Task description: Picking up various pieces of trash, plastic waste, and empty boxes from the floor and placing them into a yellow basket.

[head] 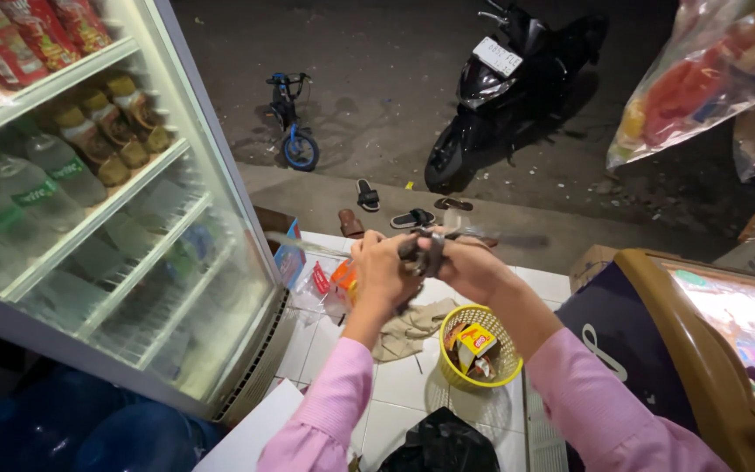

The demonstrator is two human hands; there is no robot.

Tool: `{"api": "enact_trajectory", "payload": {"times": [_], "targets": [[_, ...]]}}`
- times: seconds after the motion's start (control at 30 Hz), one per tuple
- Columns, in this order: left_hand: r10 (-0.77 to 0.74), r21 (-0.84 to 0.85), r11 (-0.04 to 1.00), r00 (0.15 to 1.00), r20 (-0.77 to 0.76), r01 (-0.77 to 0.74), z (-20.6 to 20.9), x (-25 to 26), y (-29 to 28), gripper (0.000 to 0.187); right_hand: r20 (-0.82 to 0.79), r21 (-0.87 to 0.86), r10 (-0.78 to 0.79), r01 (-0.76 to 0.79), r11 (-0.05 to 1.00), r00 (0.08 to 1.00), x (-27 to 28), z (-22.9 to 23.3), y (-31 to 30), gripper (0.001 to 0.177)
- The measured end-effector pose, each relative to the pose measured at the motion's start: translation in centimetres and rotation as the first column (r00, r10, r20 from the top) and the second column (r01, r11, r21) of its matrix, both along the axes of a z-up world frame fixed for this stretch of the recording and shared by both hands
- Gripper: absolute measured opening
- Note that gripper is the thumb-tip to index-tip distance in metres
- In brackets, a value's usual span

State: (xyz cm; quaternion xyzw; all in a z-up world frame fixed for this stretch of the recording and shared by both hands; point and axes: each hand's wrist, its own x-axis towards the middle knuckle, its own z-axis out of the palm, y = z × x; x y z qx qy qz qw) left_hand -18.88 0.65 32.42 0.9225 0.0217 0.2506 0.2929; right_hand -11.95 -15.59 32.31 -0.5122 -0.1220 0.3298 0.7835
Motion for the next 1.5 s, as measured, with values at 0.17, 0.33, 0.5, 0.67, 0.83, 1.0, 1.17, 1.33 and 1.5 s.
{"api": "enact_trajectory", "payload": {"times": [0.17, 0.33, 0.5, 0.67, 0.83, 1.0, 1.17, 1.33, 1.5], "targets": [[-0.061, -0.17, 0.981, 0.985, 0.163, 0.089, -7.4, 4.0, 4.8, 0.022, 0.246, -0.335, -0.024, 0.108, 0.936, 0.969, -0.6, 4.1, -2.8, 0.044], [-0.04, -0.591, 0.804, 0.998, 0.045, 0.059, -5.7, 3.7, 5.8, 0.029, 0.304, -0.467, -0.112, 0.251, 0.848, 0.946, 0.0, -1.2, -3.8, 0.07], [-0.046, -0.672, 0.718, 0.976, 0.212, 0.18, -2.8, 4.0, 2.9, 0.03, 0.232, -0.445, 0.066, 0.046, 0.894, 0.97, -4.0, -9.5, -1.1, 0.094], [0.037, -0.797, 0.601, 0.998, -0.041, -0.055, -2.0, 7.4, 0.5, 0.033, 0.505, -0.21, 0.202, -0.107, 0.972, 0.839, -9.0, -8.1, 3.0, 0.039], [0.115, -0.585, 0.809, 0.96, 0.256, 0.059, 2.8, 2.8, 4.3, 0.037, -0.013, -0.265, 0.092, -0.092, 0.96, 0.996, -4.9, -17.0, -1.7, 0.028], [0.249, -0.157, 0.959, 0.966, 0.071, -0.236, -1.6, 1.2, 8.7, 0.028, 0.12, -0.003, -0.154, 0.155, 0.988, 0.981, 3.2, -20.4, -8.9, 0.012], [0.172, -0.592, 0.791, 0.984, -0.032, -0.158, -9.0, 2.5, 1.2, 0.019, -0.349, 0.164, -0.209, 0.279, 0.946, 0.914, -2.0, -4.3, -0.4, 0.036], [-0.043, -0.316, 0.948, 0.999, 0.02, 0.047, -10.7, 2.4, -5.1, 0.051, -0.018, -0.086, -0.359, 0.356, 0.931, 0.933, -0.4, -6.9, 1.7, 0.062], [-0.476, -0.816, 0.415, 0.86, 0.182, 0.402, -9.0, 4.3, -8.5, 0.109, 0.477, -0.196, -0.382, 0.52, 0.832, 0.792, 2.9, -6.5, -4.3, 0.055]]}}
